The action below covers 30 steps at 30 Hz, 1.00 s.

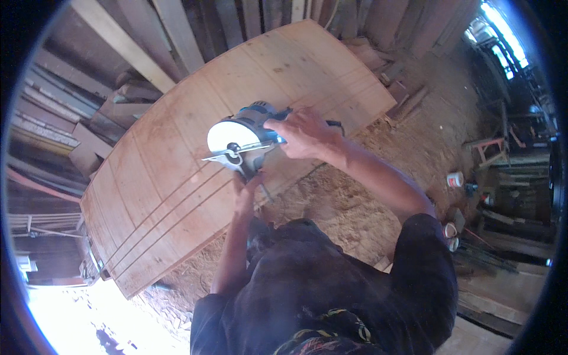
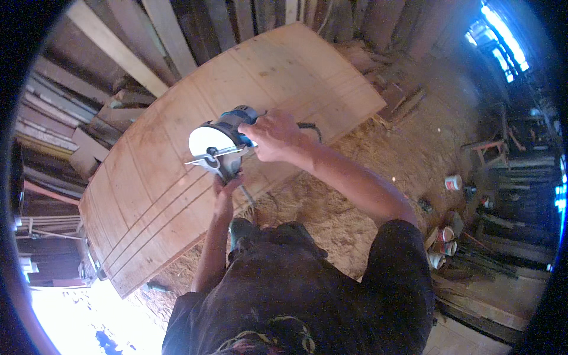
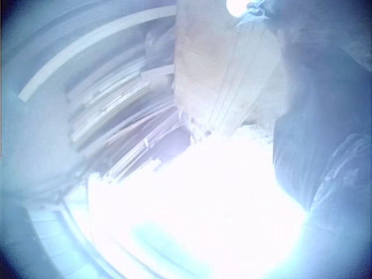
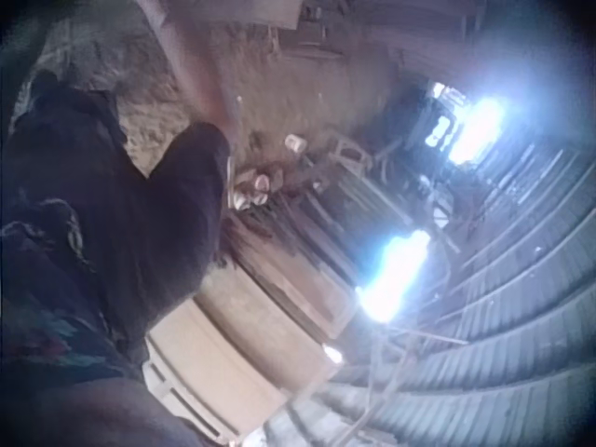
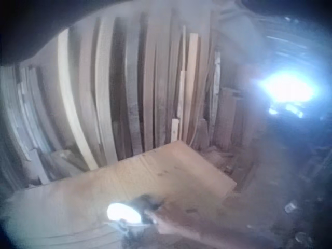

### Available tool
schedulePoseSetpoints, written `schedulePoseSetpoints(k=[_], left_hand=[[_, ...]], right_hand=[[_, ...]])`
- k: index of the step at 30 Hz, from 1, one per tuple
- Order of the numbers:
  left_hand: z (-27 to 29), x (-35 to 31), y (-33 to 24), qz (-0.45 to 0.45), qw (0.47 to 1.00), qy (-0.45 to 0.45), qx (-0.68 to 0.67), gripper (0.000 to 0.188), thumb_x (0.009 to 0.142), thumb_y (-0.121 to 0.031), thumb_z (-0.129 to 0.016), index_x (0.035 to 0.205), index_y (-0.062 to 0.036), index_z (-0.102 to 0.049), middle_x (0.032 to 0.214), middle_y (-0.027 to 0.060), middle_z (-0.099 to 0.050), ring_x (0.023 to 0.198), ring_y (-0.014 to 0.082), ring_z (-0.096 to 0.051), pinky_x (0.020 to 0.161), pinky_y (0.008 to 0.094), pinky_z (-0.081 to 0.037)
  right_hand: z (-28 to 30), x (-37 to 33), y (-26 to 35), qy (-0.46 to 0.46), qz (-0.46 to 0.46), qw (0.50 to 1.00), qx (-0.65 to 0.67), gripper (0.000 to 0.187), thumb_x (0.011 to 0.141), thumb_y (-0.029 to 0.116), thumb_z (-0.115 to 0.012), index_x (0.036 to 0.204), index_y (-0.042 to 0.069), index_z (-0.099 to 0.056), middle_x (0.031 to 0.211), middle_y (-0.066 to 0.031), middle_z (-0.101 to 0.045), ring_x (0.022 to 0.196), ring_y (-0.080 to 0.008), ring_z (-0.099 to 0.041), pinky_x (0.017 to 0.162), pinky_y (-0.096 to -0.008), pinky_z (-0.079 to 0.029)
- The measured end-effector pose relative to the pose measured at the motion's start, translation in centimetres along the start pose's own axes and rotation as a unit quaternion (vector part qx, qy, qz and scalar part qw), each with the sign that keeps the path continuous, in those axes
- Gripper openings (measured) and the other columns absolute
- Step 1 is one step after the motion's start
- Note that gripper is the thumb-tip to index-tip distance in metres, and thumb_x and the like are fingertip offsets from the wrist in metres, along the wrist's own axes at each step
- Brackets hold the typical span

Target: The person marks lines on a large wooden panel with a pencil and ruler, then uses a handheld electric router to cut grooves along the marked lines. A narrow wooden strip is placed on the panel as a guide, and the router is moved steadily along it to create a continuous groove.

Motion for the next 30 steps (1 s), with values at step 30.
schedulePoseSetpoints(k=[30], left_hand=[[-31.4, 11.6, 7.4, -0.3, 0.498, 0.299, 0.757, 0.116, 0.083, -0.051, -0.078, 0.167, -0.0039, -0.015, 0.173, 0.0231, -0.016, 0.16, 0.0409, -0.013, 0.121, 0.0555, -0.022]], right_hand=[[-34.6, -56.7, -4.7, 0.053, -0.818, 0.476, 0.318, 0.072, 0.083, 0.056, -0.078, 0.132, 0.005, -0.066, 0.124, -0.0217, -0.072, 0.117, -0.0378, -0.068, 0.1, -0.0478, -0.054]])
Point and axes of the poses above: each hand's wrist, its own x-axis towards the middle knuckle, its own z-axis out of the back of the hand, y = z × x, the point moved 1 cm from there along x, towards the middle knuckle
